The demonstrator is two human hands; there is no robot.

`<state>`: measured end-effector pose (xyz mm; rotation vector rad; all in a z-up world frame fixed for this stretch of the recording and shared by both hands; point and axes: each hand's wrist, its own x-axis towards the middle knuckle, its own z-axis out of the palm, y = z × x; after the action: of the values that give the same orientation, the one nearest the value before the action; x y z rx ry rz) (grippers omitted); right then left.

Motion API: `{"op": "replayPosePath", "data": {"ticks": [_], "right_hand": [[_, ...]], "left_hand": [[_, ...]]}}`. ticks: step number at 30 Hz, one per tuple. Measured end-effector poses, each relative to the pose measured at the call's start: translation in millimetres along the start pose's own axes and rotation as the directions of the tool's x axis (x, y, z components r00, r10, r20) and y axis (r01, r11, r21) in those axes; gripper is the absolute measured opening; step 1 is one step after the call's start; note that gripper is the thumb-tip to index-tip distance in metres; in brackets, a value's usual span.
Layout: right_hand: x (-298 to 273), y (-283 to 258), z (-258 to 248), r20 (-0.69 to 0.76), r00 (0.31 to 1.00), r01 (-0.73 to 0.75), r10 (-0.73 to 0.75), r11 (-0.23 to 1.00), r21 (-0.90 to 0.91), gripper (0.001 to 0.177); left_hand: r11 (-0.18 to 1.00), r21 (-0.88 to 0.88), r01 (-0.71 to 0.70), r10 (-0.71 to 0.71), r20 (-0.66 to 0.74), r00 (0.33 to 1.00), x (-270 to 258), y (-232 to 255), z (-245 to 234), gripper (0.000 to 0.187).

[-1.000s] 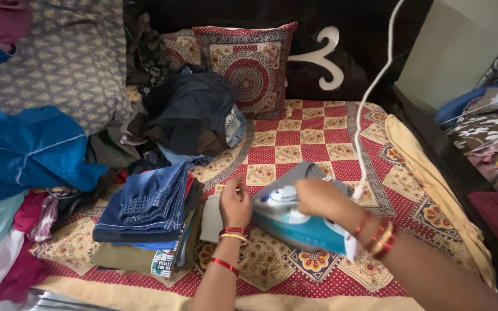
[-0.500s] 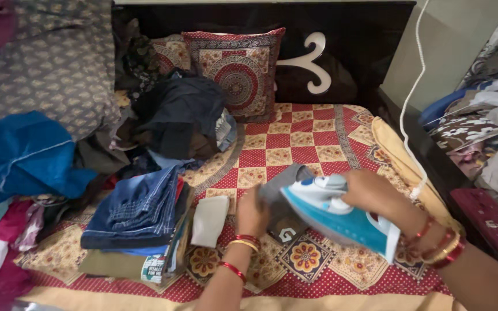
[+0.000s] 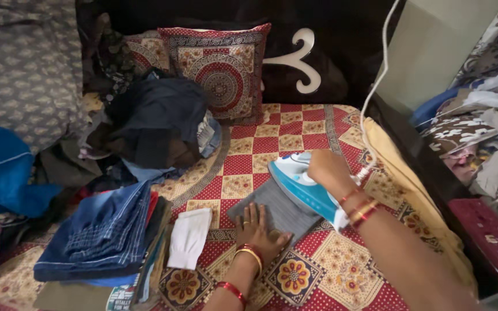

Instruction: The person irons a gray t-shirt and a dark blue t-shirt on a bed using a handheld electric iron. They smooth each garment, move the iron across the fabric, and fold the shirts after ironing.

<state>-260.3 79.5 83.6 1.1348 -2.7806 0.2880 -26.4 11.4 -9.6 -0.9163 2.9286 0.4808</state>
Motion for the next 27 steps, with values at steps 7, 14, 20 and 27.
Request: {"op": "replayPosePath", "data": {"ticks": [7,14,20,27], "right_hand": [[18.5,16.9,7.8,0.073,0.993,-0.094,0.091,0.995,0.032,0.027],[-3.8,54.7,-10.0,0.133,0.982,-0.129,0.134,0.991,-0.042,0.031],[-16.0,82.9,-30.1,0.005,0.985,-0.173,0.174,0.980,-0.099,0.031],[-2.9,127.4,-23.5,-0.482,0.785,-0.127,0.389,0.863,0.489,0.043]], "left_hand": [[1.000,-0.019,-0.021,0.020,-0.044,0.999,6.1,-5.0,13.8,0.115],[1.000,0.003,0.000,0.000,-0.028,1.000,2.9,-2.8,6.9,0.116],[0.999,0.027,0.020,-0.020,0.005,1.000,-6.2,1.9,-5.2,0.112],[0.999,0.048,0.009,-0.007,-0.031,0.999,2.2,-2.9,6.1,0.113]]}}
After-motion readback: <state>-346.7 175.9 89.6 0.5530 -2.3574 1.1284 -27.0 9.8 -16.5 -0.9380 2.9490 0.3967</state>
